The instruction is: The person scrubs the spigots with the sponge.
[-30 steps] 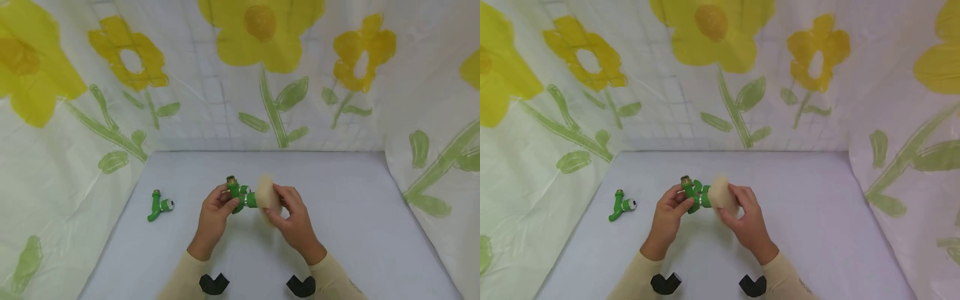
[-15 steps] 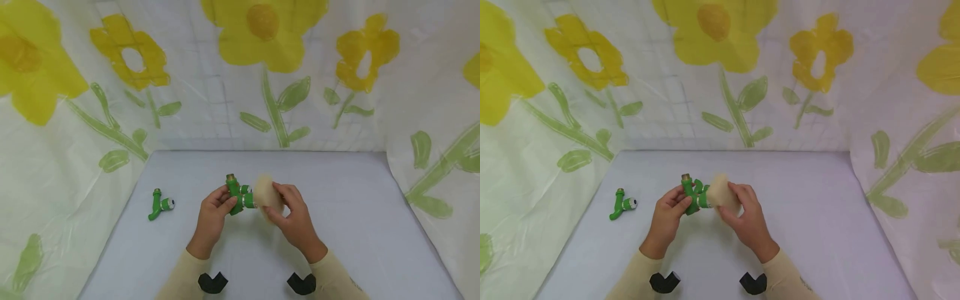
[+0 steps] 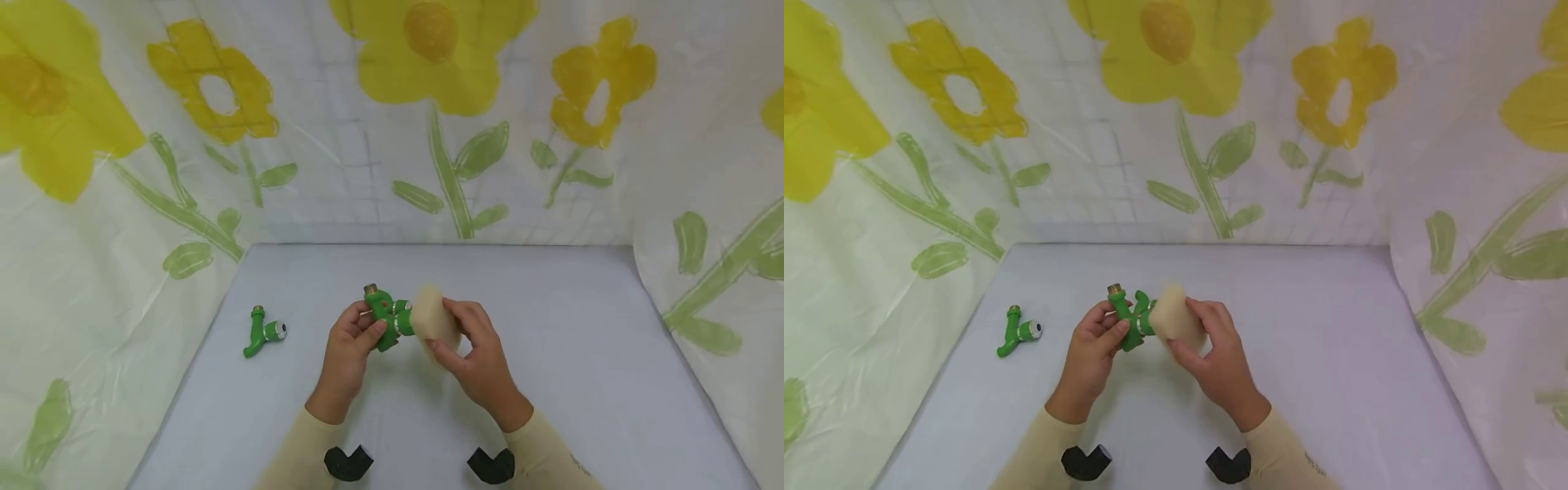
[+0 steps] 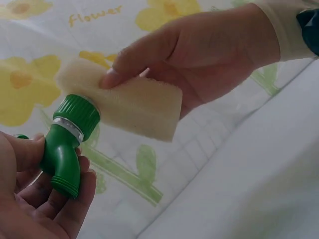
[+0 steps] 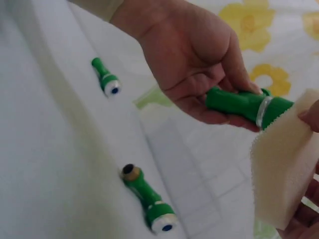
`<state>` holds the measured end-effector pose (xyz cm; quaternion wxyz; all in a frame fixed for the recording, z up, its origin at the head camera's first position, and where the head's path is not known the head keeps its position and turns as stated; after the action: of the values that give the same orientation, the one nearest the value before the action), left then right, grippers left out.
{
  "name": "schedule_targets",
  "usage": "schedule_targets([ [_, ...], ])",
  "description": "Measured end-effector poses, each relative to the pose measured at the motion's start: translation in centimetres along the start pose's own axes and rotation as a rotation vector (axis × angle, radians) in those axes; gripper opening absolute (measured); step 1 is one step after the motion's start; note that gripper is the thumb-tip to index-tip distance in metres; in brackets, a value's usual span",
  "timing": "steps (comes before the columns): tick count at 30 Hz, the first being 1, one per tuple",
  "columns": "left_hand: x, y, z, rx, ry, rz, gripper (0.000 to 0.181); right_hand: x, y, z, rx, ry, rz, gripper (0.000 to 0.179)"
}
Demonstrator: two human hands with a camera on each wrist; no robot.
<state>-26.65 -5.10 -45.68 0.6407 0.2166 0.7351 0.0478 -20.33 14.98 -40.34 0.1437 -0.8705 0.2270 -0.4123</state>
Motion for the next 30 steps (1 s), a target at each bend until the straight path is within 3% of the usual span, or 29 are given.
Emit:
schedule_targets([
  [2,0.5,-0.4,0.0,-0.015,-0.020,0.020,0.037,0.6,0.4,0.3,0.015,-0.043,0.016,0.070],
  [6,1.5,-0.3,0.3,0.018,-0.067,0.002,0.034,1.2,0.6,-0.1,0.013,-0.109,0.005,0.070],
  [10,0.9,-1.0,0.8,0.039,-0.070,-0.073,0.035,-1.0,-0.1,-0.3,-0.033,-0.024,0.017,0.066],
  [14,-0.8,-4.5,0.2,-0.058,-0.071,-0.119,0.051,-3.2,-1.1,0.5,-0.061,0.068,0.044,0.065],
  [19,-2.4,-10.4,-1.6,-0.201,-0.107,-0.193,0.068,-4.1,-2.2,0.8,-0.066,0.084,0.041,0.066],
  [24,-2.7,-15.2,-2.6,-0.278,-0.187,-0.417,0.069,-4.3,-2.2,0.9,-0.060,0.093,0.024,0.067],
  [30,-0.6,-18.1,-2.8,-0.317,-0.323,-0.764,0.069,-4.1,-2.1,1.0,-0.053,0.092,0.010,0.067],
])
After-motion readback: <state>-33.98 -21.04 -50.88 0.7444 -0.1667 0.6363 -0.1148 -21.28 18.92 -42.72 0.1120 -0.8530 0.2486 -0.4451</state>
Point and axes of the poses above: each hand's wrist, its own z-axis away from the middle knuckle, its own y-axis out of the palm, x = y × z, the point moved 10 cm from there along -z, towards the middle knuckle, and after that the axes turned 8 degrees about z, right-handed, at the moved point
